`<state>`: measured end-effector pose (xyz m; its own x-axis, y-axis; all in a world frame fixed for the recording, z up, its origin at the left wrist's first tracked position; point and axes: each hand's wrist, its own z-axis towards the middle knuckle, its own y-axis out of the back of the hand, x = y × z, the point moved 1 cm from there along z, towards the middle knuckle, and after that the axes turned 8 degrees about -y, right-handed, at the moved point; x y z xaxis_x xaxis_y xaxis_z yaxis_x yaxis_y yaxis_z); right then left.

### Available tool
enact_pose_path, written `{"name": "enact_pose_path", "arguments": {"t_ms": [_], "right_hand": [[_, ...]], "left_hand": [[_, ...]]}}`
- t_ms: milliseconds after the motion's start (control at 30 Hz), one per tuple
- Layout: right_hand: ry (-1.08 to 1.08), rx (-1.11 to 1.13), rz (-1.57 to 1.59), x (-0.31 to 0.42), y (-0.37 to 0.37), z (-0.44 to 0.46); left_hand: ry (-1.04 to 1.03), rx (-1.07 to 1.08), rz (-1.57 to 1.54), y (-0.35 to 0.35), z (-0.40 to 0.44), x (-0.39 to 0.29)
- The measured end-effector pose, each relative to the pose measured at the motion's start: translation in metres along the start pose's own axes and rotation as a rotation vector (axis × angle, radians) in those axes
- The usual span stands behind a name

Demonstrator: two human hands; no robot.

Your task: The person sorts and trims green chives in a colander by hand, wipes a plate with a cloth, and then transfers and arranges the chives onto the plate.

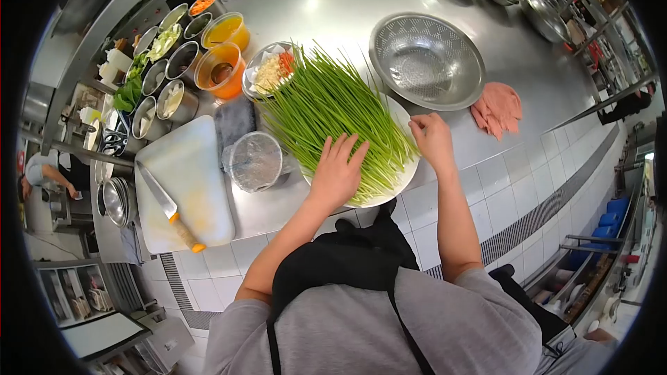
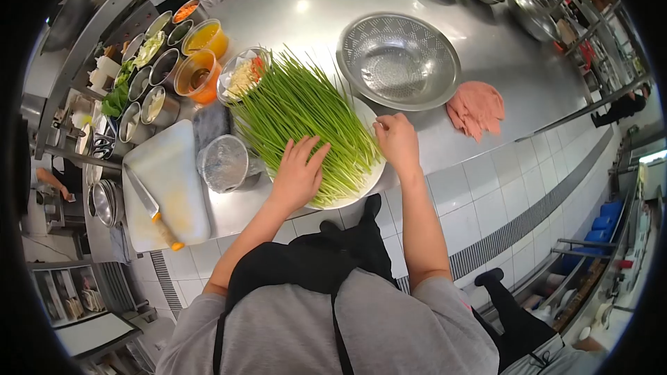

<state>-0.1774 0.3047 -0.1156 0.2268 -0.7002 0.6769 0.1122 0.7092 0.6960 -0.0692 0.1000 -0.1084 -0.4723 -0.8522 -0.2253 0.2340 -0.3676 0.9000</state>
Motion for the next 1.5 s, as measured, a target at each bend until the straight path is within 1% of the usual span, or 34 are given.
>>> {"name": "enact_pose_path", "arguments": {"t_ms": [67,200,233,300,367,400,433,467,533,567,600,667,733,767,833,867,933,967,1000,1067,1100,1133,1167,1200,1233,1267,1333,1400,1467,1500], "right_hand": [[-0.044,0.039,-0.066,-0.006,0.005,-0.001],[-0.062,0.009,-0.102,-0.012,0.005,-0.003],[-0.1,0.017,-0.101,-0.011,0.005,-0.003],[-0.147,0.027,-0.104,-0.009,0.007,-0.005],[-0.109,0.045,-0.047,-0.006,0.009,-0.009],[-0.117,0.049,-0.051,-0.003,0.009,-0.012],[-0.074,0.078,-0.002,0.002,0.007,-0.016],[-0.03,0.105,0.048,0.006,0.004,-0.019],[-0.014,0.138,0.068,0.01,-0.002,-0.029],[0.092,0.149,0.071,0.016,-0.004,-0.034],[0.201,0.157,0.076,0.02,-0.006,-0.037],[0.217,0.189,0.042,0.021,-0.011,-0.044],[0.306,0.14,-0.064,0.024,-0.011,-0.046],[0.312,0.142,-0.066,0.026,-0.011,-0.046],[0.265,0.126,-0.026,0.028,-0.011,-0.044],[0.277,0.124,-0.028,0.025,-0.014,-0.041],[0.117,-0.035,0.042,0.014,-0.02,-0.033],[0.121,-0.037,0.042,0.015,-0.023,-0.028],[0.152,-0.014,0.068,0.017,-0.028,-0.02],[0.179,0.028,0.098,0.023,-0.037,-0.014],[0.214,0.068,0.028,0.03,-0.041,-0.011],[0.256,0.102,-0.044,0.034,-0.043,-0.009],[0.268,0.1,-0.043,0.035,-0.046,-0.006],[0.237,0.173,-0.101,0.031,-0.049,-0.006],[0.197,0.239,-0.164,0.025,-0.049,-0.006],[0.188,0.224,-0.173,0.021,-0.047,-0.006],[0.155,0.213,-0.118,0.021,-0.048,-0.002],[0.196,0.154,-0.082,0.022,-0.05,0.002],[0.095,0.221,-0.068,0.023,-0.048,0.001],[0.106,0.219,-0.066,0.026,-0.047,0.003]], "left_hand": [[-0.029,-0.01,-0.019,-0.003,0.007,0.002],[-0.127,0.051,-0.032,-0.013,0.029,0.005],[-0.155,0.069,-0.013,-0.015,0.034,0.006],[-0.155,0.045,-0.005,-0.014,0.04,0.011],[-0.147,0.031,-0.005,-0.01,0.041,0.017],[-0.096,0.018,-0.056,-0.002,0.041,0.021],[-0.044,0.006,-0.107,0.004,0.038,0.023],[-0.044,0.012,-0.114,0.007,0.033,0.026],[0.029,-0.08,-0.106,0.012,0.021,0.031],[0.032,-0.123,-0.122,0.012,0.016,0.031],[0.034,-0.12,-0.121,0.011,0.013,0.03],[0.03,-0.099,-0.132,0.013,0.007,0.026],[0.05,-0.084,-0.153,0.014,0.005,0.022],[0.069,-0.068,-0.177,0.014,0.004,0.02],[0.064,-0.077,-0.177,0.013,0.003,0.017],[0.054,-0.08,-0.175,0.012,0.004,0.017],[0.033,-0.089,-0.149,0.009,0.009,0.017],[0.013,-0.082,-0.132,0.006,0.01,0.016],[0.013,-0.084,-0.131,0.001,0.016,0.016],[-0.162,-0.032,-0.046,-0.01,0.026,0.015],[-0.147,-0.029,-0.046,-0.017,0.022,0.016],[-0.147,0.054,0.014,-0.025,0.021,0.018],[-0.154,0.133,0.079,-0.027,0.024,0.02],[-0.16,0.126,0.083,-0.027,0.024,0.022],[-0.122,0.158,0.071,-0.027,0.02,0.022],[-0.086,0.191,0.057,-0.027,0.016,0.021],[-0.101,0.143,0.072,-0.029,0.011,0.02],[-0.082,0.163,0.092,-0.027,0.007,0.02],[-0.072,0.143,0.077,-0.025,0.004,0.019],[-0.068,0.136,0.049,-0.025,0.002,0.019]]}}
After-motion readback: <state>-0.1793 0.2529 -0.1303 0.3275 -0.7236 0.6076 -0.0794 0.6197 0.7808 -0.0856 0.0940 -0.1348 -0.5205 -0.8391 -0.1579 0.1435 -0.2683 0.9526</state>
